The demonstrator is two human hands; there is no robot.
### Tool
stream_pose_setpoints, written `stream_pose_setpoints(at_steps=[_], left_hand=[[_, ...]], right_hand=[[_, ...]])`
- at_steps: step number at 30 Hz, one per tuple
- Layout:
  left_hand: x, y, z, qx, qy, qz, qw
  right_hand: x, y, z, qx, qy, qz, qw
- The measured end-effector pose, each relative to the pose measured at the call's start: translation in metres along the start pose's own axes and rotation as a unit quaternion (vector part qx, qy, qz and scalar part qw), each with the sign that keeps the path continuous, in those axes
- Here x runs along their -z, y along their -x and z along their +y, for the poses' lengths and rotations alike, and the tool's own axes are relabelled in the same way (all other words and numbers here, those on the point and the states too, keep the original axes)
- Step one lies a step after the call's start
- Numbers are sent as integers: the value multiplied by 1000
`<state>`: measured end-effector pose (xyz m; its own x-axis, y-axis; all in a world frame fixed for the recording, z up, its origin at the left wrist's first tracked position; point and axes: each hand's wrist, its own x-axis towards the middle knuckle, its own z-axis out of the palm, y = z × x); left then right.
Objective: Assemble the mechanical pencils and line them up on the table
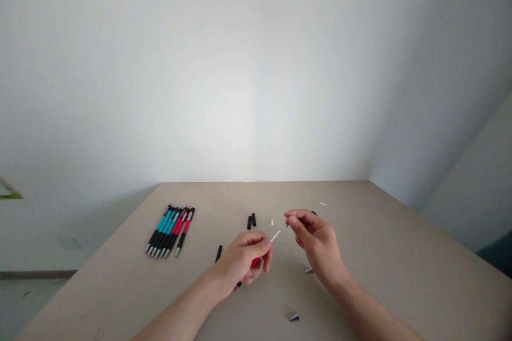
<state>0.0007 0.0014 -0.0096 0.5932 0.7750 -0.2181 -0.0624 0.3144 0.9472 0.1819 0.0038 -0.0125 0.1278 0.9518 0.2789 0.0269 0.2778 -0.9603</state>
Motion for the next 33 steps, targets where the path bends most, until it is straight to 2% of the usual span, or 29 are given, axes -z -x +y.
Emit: stream_pose_setpoints(at_steps=[8,15,23,28,33], left_hand=[[1,-1,-1,-6,-1,0,1000],[0,0,0,-1,-5,1,1000],[-3,1,4,-6,8,4,1000],[-3,2,4,-7,12,4,1000],[-2,1,2,-28,12,-19,999]], right_hand=[[-3,2,0,-2,-24,-24,999],[-2,1,2,-1,-30,-13,999],[-6,5,-3,-29,5,-72,997],[-10,6,-5,-58,-27,-111,992],[-11,5,-2,-96,-59,-133,985]])
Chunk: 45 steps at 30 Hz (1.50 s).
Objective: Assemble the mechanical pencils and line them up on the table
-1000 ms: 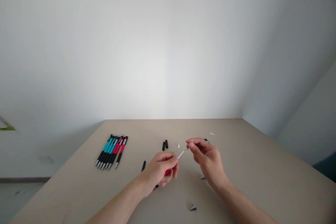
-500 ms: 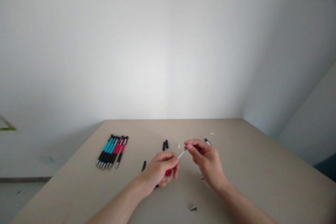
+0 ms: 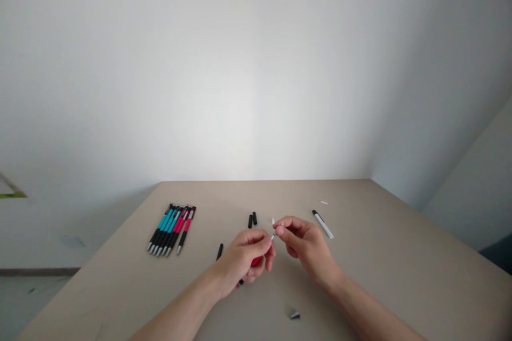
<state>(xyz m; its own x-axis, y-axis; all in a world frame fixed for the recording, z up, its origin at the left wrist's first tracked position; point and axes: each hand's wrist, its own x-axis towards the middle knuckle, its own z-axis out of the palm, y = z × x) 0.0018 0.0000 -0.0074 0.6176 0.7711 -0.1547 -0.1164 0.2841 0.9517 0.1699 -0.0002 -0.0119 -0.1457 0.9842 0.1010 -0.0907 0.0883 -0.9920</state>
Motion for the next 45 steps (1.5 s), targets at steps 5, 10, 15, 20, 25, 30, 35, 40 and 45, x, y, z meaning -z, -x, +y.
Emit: stream_pose_setpoints(at_steps=[5,10,15,20,25,30,35,40,45], left_hand=[[-1,-1,-2,-30,-45,-11,998],[-3,-1,4,-34,-95,11,995],[2,3,18,-45,-119,33,991],[28,6,31,-14,-203,214,955],[53,9,33,6,-554,309,773],[48,10,27,22,-583,245,775],[36,7,20,-11,-503,169,848],[39,7,20,-32,-493,200,846],[45,10,25,-10,-506,213,836]], right_hand=[[0,2,-4,11,-4,-44,999],[-1,4,-7,39,21,-44,998],[-4,7,-4,59,76,-51,994],[-7,13,-5,90,223,-72,968],[-8,15,-9,112,295,-103,943],[-8,15,-10,113,334,-119,928],[-7,15,-6,117,358,-150,914],[-8,20,-9,161,381,-229,881],[-18,29,-17,243,386,-359,814]])
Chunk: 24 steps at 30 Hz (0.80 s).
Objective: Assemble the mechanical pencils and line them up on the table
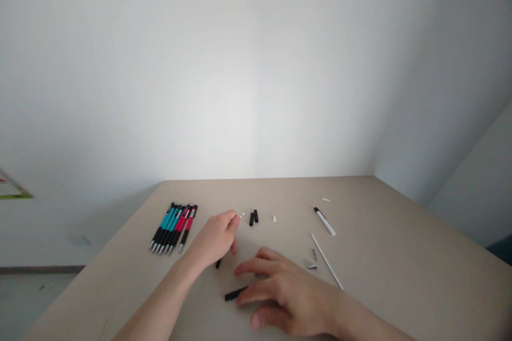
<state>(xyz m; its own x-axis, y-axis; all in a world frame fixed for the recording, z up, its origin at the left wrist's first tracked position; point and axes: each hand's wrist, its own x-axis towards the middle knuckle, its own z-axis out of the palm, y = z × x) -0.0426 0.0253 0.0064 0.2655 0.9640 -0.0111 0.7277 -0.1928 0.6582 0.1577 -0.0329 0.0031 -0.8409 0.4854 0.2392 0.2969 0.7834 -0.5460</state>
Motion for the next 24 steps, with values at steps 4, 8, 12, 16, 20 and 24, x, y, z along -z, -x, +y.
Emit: stream_pose_setpoints(at_steps=[4,8,12,16,20,24], left_hand=[[1,-1,3,-8,-2,22,1000],[-2,-2,6,-16,35,13,999],[-6,-2,8,-4,109,-20,994],[-8,1,12,31,192,-89,977],[-9,4,14,31,240,-160,957],[-9,5,13,20,236,-203,950]], right_hand=[[-5,-4,-3,34,12,-19,999],[-3,-3,7,-4,35,23,999],[0,1,18,-73,68,66,993],[1,2,24,-135,63,122,981],[5,3,33,-213,30,262,941],[8,8,40,-211,30,319,924]])
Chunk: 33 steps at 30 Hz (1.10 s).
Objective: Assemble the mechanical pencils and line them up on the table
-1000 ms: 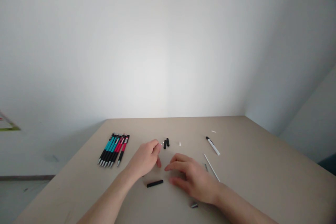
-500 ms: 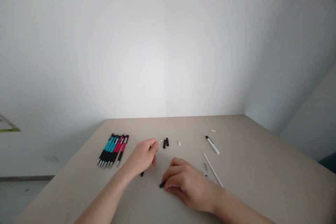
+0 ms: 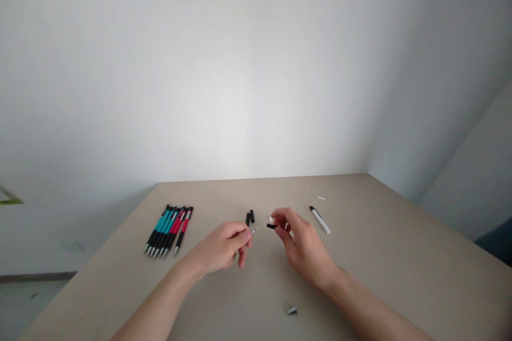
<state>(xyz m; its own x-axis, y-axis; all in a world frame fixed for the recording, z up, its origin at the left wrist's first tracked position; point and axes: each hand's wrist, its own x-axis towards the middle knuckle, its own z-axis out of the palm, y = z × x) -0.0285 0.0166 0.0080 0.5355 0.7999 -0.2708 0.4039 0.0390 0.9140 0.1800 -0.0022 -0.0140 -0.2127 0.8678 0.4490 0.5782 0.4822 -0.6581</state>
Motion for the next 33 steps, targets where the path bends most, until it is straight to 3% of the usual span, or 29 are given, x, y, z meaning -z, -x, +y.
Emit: stream_pose_setpoints(at_steps=[12,23,28,33], left_hand=[[-3,2,1,9,-53,-43,998],[-7,1,3,-10,-80,-43,996],[-8,0,0,49,35,-50,997],[-8,-1,-2,6,152,-103,983]], right_hand=[[4,3,-7,75,-19,-74,994],[9,1,-15,116,-14,-135,984],[7,1,-15,99,-43,-108,988],[5,0,-18,68,-87,-97,989]])
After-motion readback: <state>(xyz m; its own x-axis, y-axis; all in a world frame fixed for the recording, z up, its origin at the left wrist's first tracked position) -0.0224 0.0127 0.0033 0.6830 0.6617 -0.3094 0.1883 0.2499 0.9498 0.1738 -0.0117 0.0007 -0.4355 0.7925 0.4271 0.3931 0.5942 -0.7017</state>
